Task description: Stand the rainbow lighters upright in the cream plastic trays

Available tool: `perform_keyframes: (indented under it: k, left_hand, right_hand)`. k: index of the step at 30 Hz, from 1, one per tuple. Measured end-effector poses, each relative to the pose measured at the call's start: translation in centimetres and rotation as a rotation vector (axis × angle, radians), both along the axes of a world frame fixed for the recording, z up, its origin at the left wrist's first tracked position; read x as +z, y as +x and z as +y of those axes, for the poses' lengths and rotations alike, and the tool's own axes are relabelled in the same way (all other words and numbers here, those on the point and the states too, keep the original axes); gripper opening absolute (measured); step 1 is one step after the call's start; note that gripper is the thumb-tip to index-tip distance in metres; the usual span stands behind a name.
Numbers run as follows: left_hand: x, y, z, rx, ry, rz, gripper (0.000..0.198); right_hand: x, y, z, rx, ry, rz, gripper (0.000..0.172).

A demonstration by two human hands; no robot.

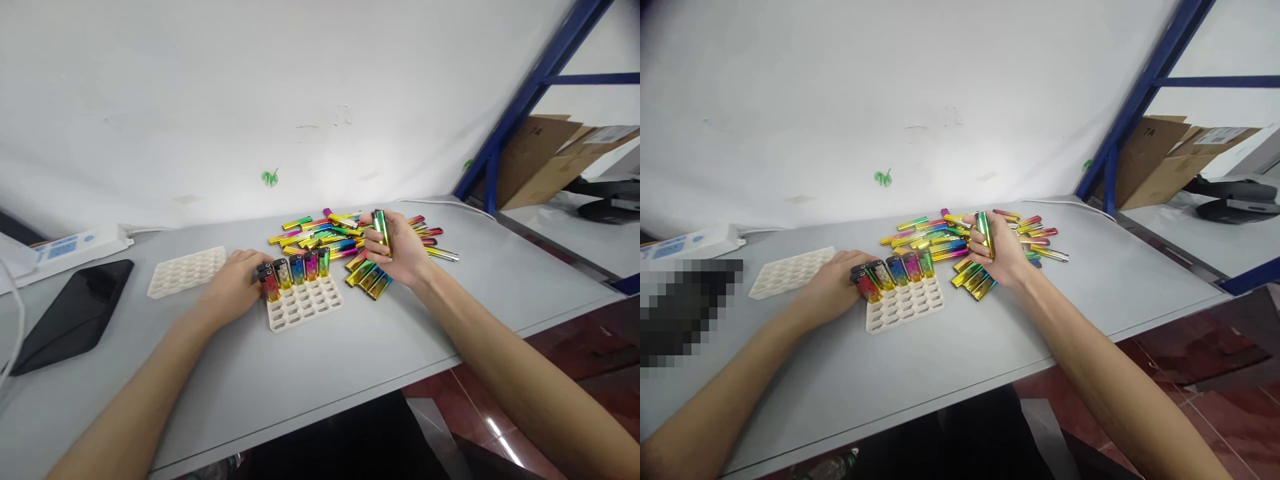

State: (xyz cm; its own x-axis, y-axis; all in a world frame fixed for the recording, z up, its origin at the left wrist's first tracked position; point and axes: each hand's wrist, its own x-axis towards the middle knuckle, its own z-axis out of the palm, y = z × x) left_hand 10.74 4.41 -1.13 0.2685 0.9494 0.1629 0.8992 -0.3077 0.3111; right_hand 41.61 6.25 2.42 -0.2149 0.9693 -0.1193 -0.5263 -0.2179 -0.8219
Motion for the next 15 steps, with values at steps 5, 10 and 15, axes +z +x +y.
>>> perform_keyframes:
  k: [5,10,15]
  left_hand:
    - [0.3,0.2,-0.2,0.004,-0.02,0.013,0.039]
    - [0.0,0.0,0.0,-0.006,-0.004,0.015,0.04]
    - [0.1,0.1,-0.1,0.003,-0.017,0.021,0.038]
  right_hand:
    - [-0.3,0.0,-0.3,0.053,0.075,-0.038,0.037]
    - [-0.9,0.0,-0.1,0.073,0.062,-0.125,0.052]
    - [-1.0,-0.3,-0.1,0.018,0.049,-0.202,0.052]
